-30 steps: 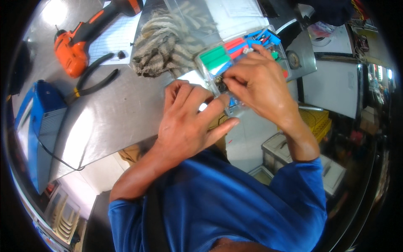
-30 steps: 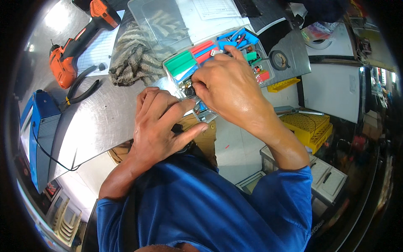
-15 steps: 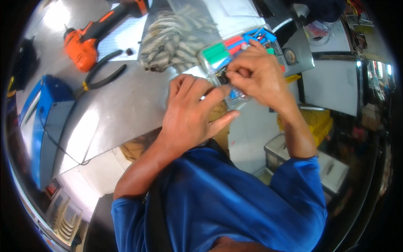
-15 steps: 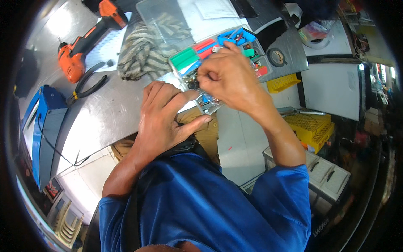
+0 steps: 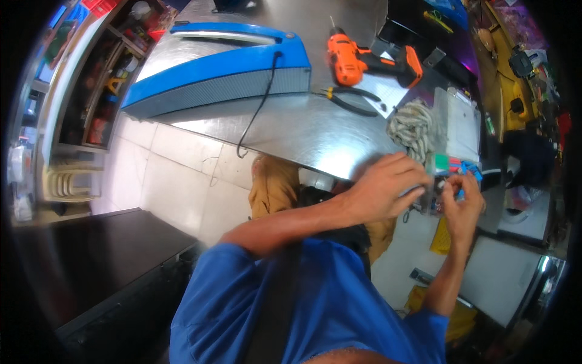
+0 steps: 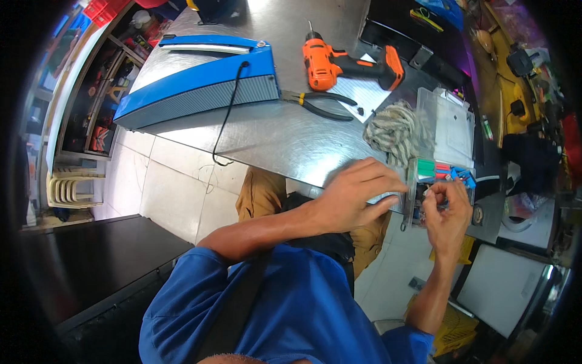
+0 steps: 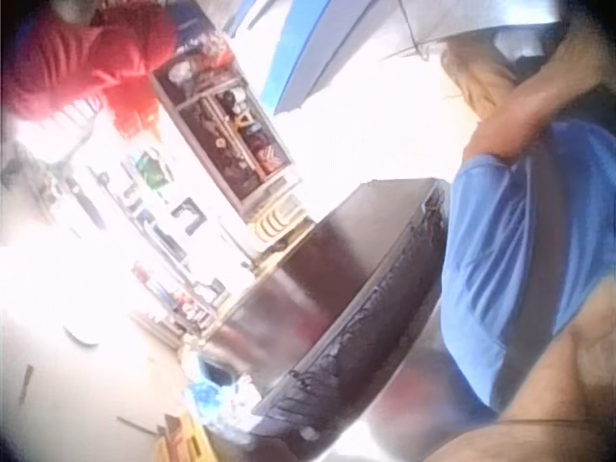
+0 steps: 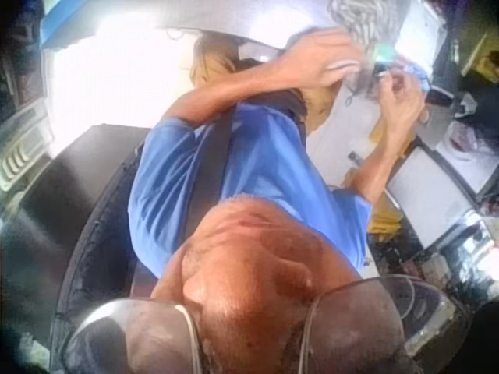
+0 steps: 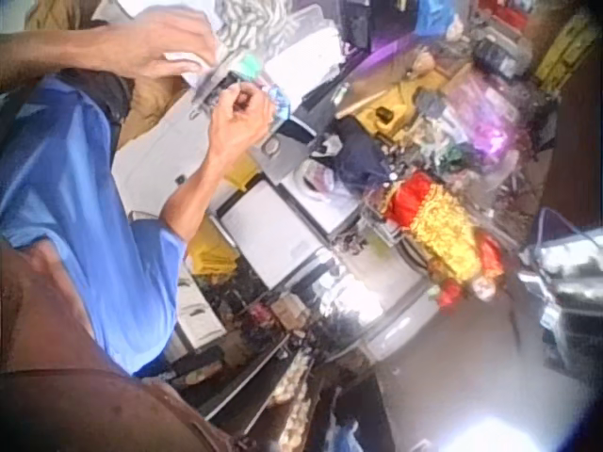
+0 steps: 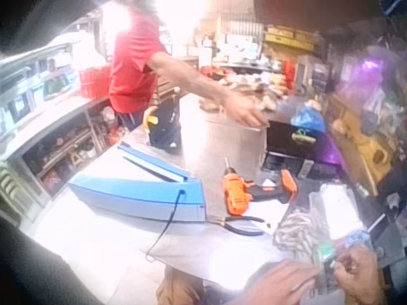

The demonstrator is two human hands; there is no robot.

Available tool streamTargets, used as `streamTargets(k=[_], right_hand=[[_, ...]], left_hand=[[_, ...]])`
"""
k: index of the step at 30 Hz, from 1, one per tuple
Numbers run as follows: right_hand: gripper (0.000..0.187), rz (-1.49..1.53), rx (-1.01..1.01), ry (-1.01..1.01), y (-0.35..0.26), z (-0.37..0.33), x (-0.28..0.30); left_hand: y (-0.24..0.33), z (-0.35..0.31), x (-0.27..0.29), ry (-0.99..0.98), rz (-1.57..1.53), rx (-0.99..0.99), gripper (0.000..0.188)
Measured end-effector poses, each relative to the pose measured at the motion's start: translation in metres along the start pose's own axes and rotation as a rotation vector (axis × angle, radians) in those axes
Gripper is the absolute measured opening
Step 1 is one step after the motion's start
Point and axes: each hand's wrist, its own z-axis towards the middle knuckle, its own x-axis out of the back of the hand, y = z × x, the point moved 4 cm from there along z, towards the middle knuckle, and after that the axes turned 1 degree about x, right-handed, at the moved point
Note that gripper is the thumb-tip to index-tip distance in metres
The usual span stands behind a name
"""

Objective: The person assembles a blue plastic component on a metal table. They select screws and fasteners from a clear organizer, then use a cordless drill to secure the parts together. The person repeatedly positions the blue piece and drives screws into it.

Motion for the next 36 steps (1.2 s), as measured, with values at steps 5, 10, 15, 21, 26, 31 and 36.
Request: streamTargets(k=[5,10,15,21,26,31,36], right_hand=[[0.011,0.171,0.274,-0.141,-0.084,0.018,-0.049],[0.009,0.178,0.463,-0.1,-0.123,0.052,-0.134],[0.014,0.204,0.4,-0.314,-0.128,0.071,-0.141],[0.048,-0.024,0.575,0.011,-0.1,0.156,-0.118],[0.083,-0.179,0.443,-0.365,-0.069,0.221,-0.168],[0.072,-0.246,0.311,-0.347,-0.086,0.226,-0.16],[0.057,-0.032,0.241,-0.139,-0.13,0.173,-0.073]], left_hand=[[0.025,0.011,0.108,0.11,0.36,-0.093,0.025],[-0.015,0.052,0.229,-0.001,0.621,0.096,0.045],[-0.065,0.067,0.23,-0.291,0.792,0.202,0.071],[-0.078,0.089,0.211,-0.364,0.872,0.287,0.081],[-0.094,0.103,0.222,-0.505,0.887,0.223,0.084],[-0.133,0.104,0.239,-0.569,0.871,-0.165,0.081],[-0.127,0.118,0.222,-0.862,0.701,0.169,0.078]])
